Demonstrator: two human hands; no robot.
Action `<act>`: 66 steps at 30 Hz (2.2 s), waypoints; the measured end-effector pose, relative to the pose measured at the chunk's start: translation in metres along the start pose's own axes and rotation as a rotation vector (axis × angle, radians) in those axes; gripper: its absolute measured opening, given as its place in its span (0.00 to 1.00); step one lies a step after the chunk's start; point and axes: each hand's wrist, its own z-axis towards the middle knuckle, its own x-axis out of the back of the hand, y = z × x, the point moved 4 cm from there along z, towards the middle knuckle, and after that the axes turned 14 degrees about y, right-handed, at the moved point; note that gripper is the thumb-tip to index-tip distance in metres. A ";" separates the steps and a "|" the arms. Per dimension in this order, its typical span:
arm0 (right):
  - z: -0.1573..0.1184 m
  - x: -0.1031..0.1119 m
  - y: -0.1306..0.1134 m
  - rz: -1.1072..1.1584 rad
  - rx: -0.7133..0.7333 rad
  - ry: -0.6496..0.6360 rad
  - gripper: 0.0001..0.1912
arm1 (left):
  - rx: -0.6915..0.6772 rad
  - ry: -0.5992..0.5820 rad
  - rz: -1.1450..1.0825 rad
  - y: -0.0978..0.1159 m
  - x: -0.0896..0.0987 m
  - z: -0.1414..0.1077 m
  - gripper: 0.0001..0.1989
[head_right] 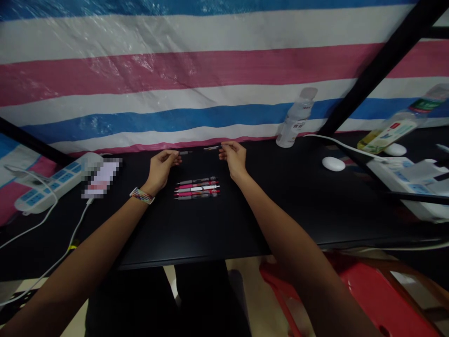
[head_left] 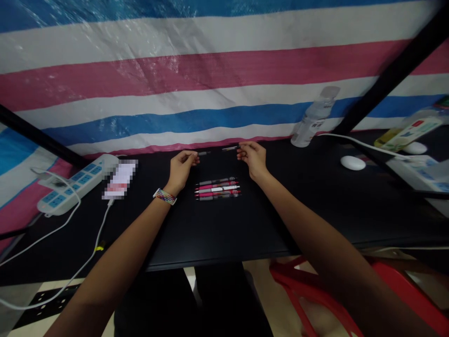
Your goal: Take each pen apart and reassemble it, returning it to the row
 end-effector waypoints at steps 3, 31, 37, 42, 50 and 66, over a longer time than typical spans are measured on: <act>0.001 0.001 -0.002 0.017 -0.018 0.015 0.05 | 0.000 -0.003 -0.010 0.000 0.000 0.001 0.13; 0.005 0.002 -0.002 0.065 -0.078 0.084 0.05 | 0.036 -0.021 -0.022 0.002 0.002 -0.003 0.17; 0.005 0.002 -0.002 0.070 -0.077 0.116 0.04 | 0.055 -0.038 -0.048 0.004 0.001 -0.005 0.19; 0.005 0.002 -0.003 0.084 -0.095 0.113 0.05 | 0.040 -0.035 -0.040 0.003 0.001 -0.004 0.18; -0.001 -0.003 -0.004 0.046 -0.105 0.014 0.02 | 0.023 -0.098 -0.003 0.005 0.000 -0.006 0.20; -0.016 -0.014 0.002 0.013 -0.148 -0.266 0.15 | -0.028 -0.161 0.021 0.003 -0.005 -0.008 0.17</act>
